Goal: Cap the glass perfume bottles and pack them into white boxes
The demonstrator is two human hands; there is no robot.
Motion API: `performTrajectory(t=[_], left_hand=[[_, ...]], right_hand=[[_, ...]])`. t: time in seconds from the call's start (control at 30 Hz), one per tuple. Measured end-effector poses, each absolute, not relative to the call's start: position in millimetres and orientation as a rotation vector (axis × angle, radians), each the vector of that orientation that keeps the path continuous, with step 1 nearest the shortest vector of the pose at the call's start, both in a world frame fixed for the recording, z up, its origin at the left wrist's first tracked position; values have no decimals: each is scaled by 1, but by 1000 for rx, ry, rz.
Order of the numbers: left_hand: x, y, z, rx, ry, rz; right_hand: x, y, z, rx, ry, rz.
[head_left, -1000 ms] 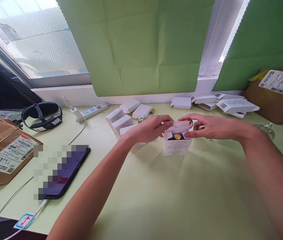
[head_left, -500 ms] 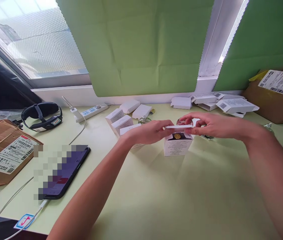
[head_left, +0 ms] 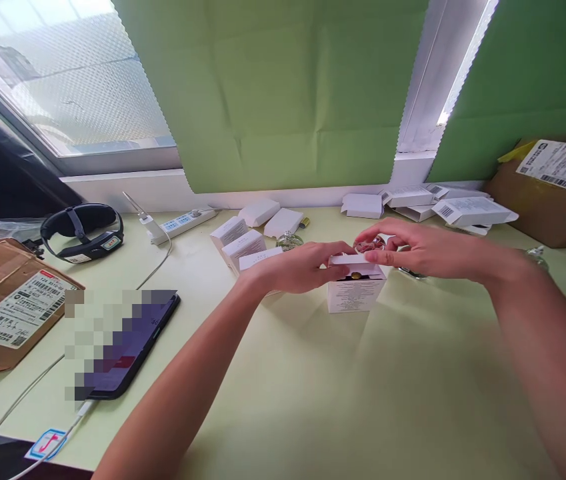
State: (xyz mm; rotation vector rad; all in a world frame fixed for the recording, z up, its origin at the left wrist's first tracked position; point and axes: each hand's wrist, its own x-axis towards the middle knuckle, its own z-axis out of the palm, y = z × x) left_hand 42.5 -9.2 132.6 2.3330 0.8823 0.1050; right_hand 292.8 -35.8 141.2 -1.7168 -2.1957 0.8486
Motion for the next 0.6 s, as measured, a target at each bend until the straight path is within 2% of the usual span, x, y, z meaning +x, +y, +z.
performTrajectory(t=[0.43, 0.6], left_hand=[[39, -10, 142, 2341, 843, 45], [40, -9, 140, 2358, 835, 53]], right_hand=[[293, -30, 133, -1535, -2239, 1015], [291, -32, 134, -1535, -2271, 973]])
